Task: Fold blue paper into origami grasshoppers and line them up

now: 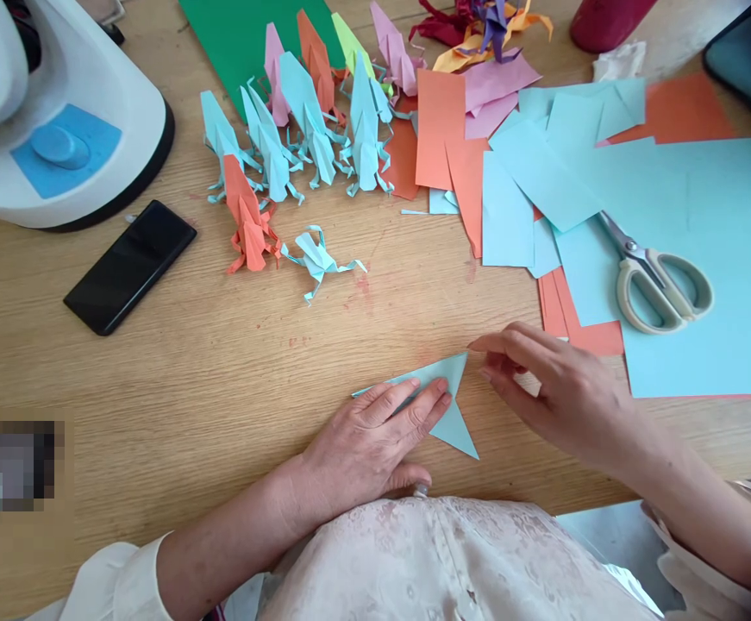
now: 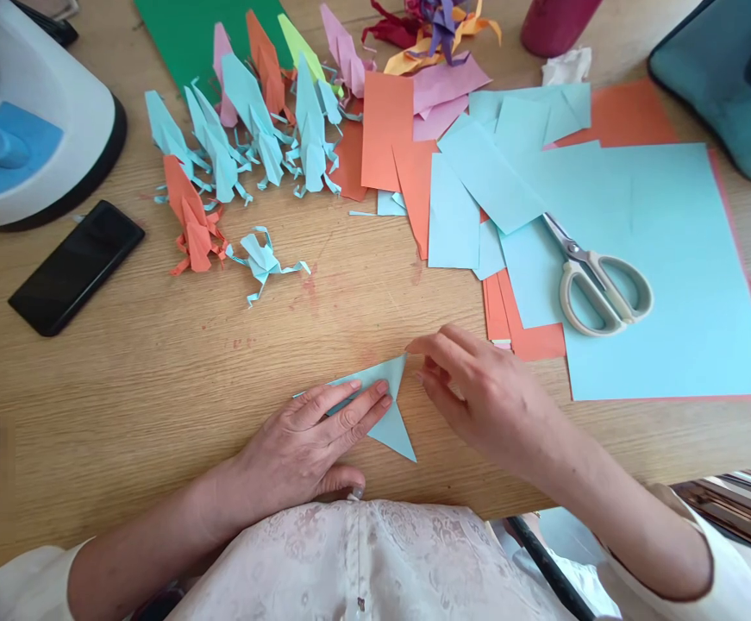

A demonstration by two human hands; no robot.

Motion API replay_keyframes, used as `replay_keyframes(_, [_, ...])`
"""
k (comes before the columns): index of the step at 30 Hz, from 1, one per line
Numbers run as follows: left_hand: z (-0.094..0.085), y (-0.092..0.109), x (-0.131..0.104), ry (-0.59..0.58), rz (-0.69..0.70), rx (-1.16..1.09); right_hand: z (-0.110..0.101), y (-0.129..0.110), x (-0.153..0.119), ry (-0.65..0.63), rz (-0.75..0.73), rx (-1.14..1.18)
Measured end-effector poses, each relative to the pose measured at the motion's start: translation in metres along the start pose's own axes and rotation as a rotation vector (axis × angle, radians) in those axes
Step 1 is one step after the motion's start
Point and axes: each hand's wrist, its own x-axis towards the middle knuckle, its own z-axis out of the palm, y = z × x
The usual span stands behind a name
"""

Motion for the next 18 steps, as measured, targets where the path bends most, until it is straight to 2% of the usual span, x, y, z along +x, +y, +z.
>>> replay_keyframes(4, [0.000,0.000,0.000,0.010,0.006,0.009,0.018,-0.005,-0.026,0.187,-0.158,-0.165])
replay_keyframes(6, [-0.001,0.002,0.001,0.003,-0.009,0.019,0.025,-0.006,-0.036,0.189,-0.273,-0.200])
replay_keyframes(9, [-0.002,0.004,0.001,-0.009,-0.030,0.044,0.032,-0.005,-0.045,0.117,-0.388,-0.252])
replay_keyframes(12, [-0.002,0.005,0.002,0.015,-0.023,0.064,0.036,-0.003,-0.050,0.086,-0.405,-0.286])
replay_keyframes(18, [0.001,0.004,0.001,0.032,-0.011,0.060,0.038,-0.003,-0.047,0.123,-0.385,-0.269])
